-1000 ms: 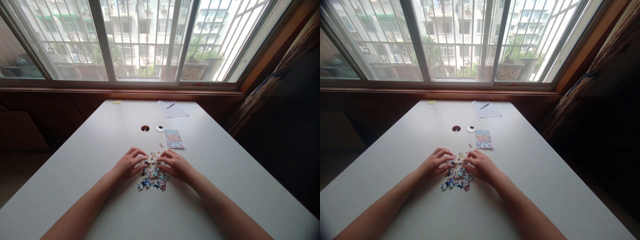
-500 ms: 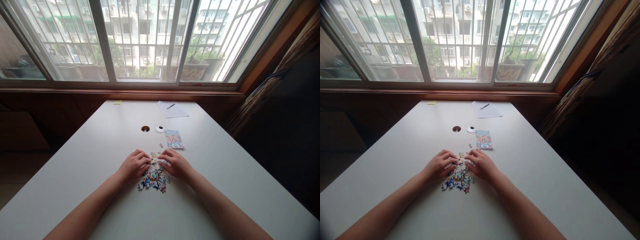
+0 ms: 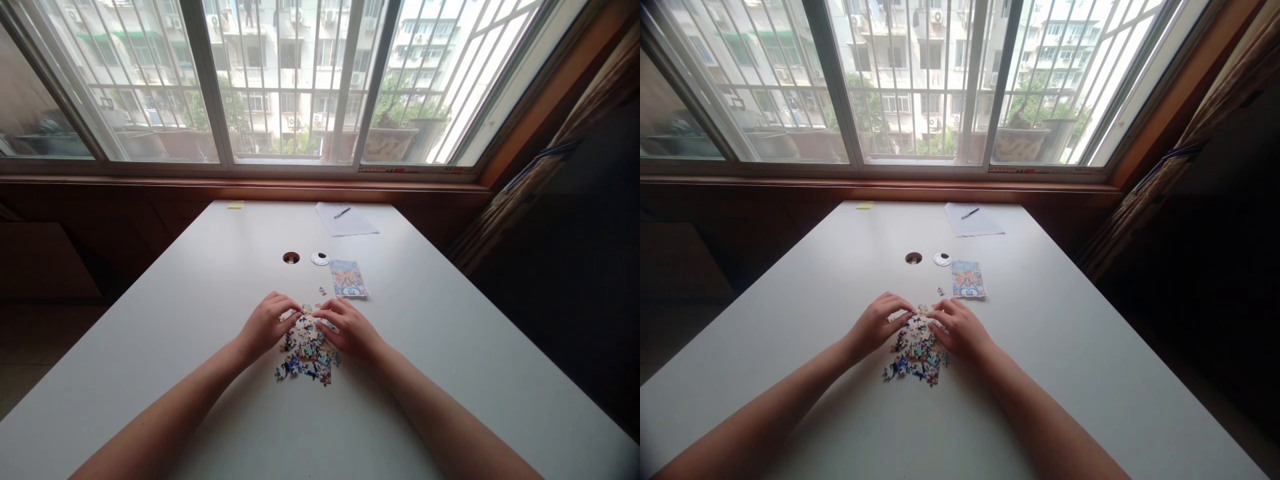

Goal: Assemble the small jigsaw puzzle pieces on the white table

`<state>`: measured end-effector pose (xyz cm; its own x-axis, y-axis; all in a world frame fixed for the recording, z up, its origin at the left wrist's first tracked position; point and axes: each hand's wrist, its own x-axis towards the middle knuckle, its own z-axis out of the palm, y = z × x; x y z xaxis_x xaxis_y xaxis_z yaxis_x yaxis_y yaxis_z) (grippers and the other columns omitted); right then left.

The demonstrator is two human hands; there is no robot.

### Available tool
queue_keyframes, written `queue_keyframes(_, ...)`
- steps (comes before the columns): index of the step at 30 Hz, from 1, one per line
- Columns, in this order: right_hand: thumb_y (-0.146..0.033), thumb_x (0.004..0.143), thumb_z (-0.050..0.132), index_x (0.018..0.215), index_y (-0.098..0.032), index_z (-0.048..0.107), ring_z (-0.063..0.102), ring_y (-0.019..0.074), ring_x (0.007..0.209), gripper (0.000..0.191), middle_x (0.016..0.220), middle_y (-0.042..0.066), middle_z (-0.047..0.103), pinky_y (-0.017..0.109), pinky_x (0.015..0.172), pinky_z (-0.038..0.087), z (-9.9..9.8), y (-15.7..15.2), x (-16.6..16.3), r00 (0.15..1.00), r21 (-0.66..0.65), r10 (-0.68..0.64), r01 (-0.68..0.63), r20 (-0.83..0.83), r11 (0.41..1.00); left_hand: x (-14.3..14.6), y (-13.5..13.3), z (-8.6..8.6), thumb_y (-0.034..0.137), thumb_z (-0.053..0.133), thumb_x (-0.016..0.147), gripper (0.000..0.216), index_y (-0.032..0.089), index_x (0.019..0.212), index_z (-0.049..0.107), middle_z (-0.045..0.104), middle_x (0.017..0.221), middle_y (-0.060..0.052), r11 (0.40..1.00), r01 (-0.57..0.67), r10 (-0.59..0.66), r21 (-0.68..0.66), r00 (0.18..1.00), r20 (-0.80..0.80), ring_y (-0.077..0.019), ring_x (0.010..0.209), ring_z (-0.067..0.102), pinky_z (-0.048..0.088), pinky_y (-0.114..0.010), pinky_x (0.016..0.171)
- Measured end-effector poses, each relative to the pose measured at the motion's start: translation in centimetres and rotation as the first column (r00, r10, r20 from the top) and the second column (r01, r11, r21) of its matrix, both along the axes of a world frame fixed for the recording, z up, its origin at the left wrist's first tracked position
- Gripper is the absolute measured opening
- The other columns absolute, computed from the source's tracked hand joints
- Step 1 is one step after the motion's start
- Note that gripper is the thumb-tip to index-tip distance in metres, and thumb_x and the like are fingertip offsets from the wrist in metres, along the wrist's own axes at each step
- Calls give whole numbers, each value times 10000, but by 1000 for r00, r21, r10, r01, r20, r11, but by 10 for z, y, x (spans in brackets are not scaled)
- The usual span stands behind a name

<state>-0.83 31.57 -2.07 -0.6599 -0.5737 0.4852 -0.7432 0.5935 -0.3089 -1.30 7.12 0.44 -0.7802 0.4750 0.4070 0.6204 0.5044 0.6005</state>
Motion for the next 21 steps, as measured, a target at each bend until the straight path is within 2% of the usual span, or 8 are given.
queue_keyframes(2, -239, 945, 615, 1129, -240, 696, 608, 228, 966, 201, 1028, 87, 664, 405, 886, 519, 1, -2, 1, 999, -68, -9, 11, 33, 998, -1, 2, 4, 382, 604, 954, 217, 203, 969, 725, 729, 931, -56, 991, -22, -4, 131, 981, 195, -205, 875, 649, 519, -333, 814)
queue_keyframes(4, -268, 952, 616, 1121, -244, 700, 618, 223, 974, 191, 1022, 81, 661, 384, 878, 525, 2, -5, 3, 994, -153, -26, 42, 103, 987, -1, 4, 4, 432, 612, 936, 273, 186, 977, 724, 733, 928, -61, 965, -52, -53, 256, 919, 390, -204, 868, 667, 526, -315, 793)
queue_keyframes(7, -323, 965, 604, 1117, -247, 695, 634, 185, 876, 192, 1011, 64, 657, 329, 807, 539, 3, -11, 6, 967, -254, -29, 96, 255, 962, 0, 6, -3, 451, 640, 906, 302, 169, 970, 727, 731, 919, -61, 921, -106, -124, 376, 832, 540, -211, 894, 664, 519, -317, 821)
queue_keyframes(12, -369, 962, 614, 1006, -233, 712, 617, 147, 755, 173, 920, 32, 659, 273, 717, 513, 4, -18, 8, 929, -338, 24, 109, 368, 935, 0, 6, -10, 437, 653, 898, 287, 164, 955, 725, 712, 864, -45, 888, -141, -164, 438, 792, 588, -188, 843, 646, 507, -300, 798)
queue_keyframes(16, -386, 968, 605, 929, -224, 717, 607, 153, 759, 200, 848, 22, 655, 274, 720, 491, 7, -21, 8, 924, -357, 23, 125, 383, 926, 0, 6, -7, 452, 658, 891, 304, 161, 955, 716, 707, 855, -51, 902, -122, -158, 413, 798, 582, -194, 833, 644, 505, -301, 777)
queue_keyframes(21, -423, 955, 615, 893, -216, 718, 602, 159, 752, 240, 820, 21, 664, 275, 710, 481, 10, -21, 7, 907, -369, 15, 157, 421, 916, 1, 5, -6, 454, 654, 893, 289, 174, 926, 721, 703, 832, -39, 924, -144, -93, 355, 816, 571, -185, 802, 630, 483, -278, 733)
